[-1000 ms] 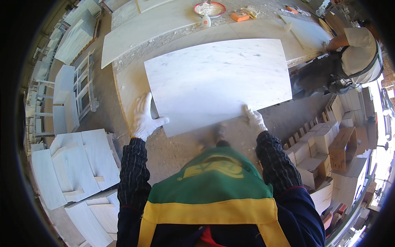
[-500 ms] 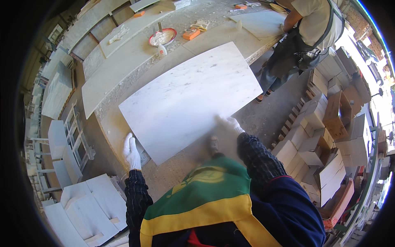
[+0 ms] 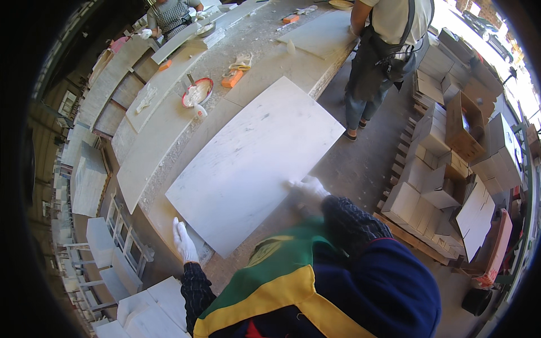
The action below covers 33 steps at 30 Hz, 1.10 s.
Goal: The person scrapes and wipes a white stone slab on a workbench using a small metal scraper and a cloth. They then lift the slab, walk to a nearby rack, and place it on top of other slabs before returning to the workbench.
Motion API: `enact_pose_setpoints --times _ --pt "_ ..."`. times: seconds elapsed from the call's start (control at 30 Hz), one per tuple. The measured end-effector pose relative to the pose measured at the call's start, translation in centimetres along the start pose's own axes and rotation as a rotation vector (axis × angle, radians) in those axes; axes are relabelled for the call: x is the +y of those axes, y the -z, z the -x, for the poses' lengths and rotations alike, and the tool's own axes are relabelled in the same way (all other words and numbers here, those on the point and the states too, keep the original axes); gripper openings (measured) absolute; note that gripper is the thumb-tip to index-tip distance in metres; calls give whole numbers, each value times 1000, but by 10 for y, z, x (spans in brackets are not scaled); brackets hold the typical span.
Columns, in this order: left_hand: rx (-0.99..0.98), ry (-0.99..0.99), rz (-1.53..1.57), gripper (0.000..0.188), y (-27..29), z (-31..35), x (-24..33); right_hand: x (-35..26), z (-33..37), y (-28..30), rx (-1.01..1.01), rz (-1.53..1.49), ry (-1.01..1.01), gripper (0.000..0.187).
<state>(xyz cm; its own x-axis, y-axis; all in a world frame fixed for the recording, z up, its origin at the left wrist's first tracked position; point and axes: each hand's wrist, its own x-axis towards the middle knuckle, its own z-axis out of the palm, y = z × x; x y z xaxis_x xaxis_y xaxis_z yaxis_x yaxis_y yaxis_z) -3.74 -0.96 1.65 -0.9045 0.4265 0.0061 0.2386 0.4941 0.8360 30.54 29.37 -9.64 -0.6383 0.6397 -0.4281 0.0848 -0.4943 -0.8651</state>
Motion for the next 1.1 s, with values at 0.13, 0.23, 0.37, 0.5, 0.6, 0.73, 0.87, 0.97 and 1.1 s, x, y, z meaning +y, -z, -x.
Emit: enact_pose_setpoints --times 0.13,0.23,0.37,0.5,0.6,0.73,0.87,0.97,1.1 --pt "18 64 65 69 -6 -24 19 -21 3 12 14 48 42 46" --pt "-11 166 242 72 -17 -49 27 -38 0 30 110 -50 41 47" --pt "40 392 471 74 -31 -83 26 -60 -7 72 176 -55 205 52" --pt "107 439 477 77 -35 -99 11 -75 -26 125 377 110 110 46" --pt "34 419 512 80 -33 -101 -6 -74 -39 152 365 -15 210 46" --pt "25 369 428 77 -32 -103 -15 -64 -49 164 388 -34 108 47" --pt "-2 378 447 70 -39 -98 5 -51 -53 168 389 -69 -33 44" --pt "29 453 461 67 -42 -87 31 -37 -56 170 385 -94 -82 44" --pt "86 452 428 74 -44 -78 57 -25 -66 173 504 -379 -39 50"
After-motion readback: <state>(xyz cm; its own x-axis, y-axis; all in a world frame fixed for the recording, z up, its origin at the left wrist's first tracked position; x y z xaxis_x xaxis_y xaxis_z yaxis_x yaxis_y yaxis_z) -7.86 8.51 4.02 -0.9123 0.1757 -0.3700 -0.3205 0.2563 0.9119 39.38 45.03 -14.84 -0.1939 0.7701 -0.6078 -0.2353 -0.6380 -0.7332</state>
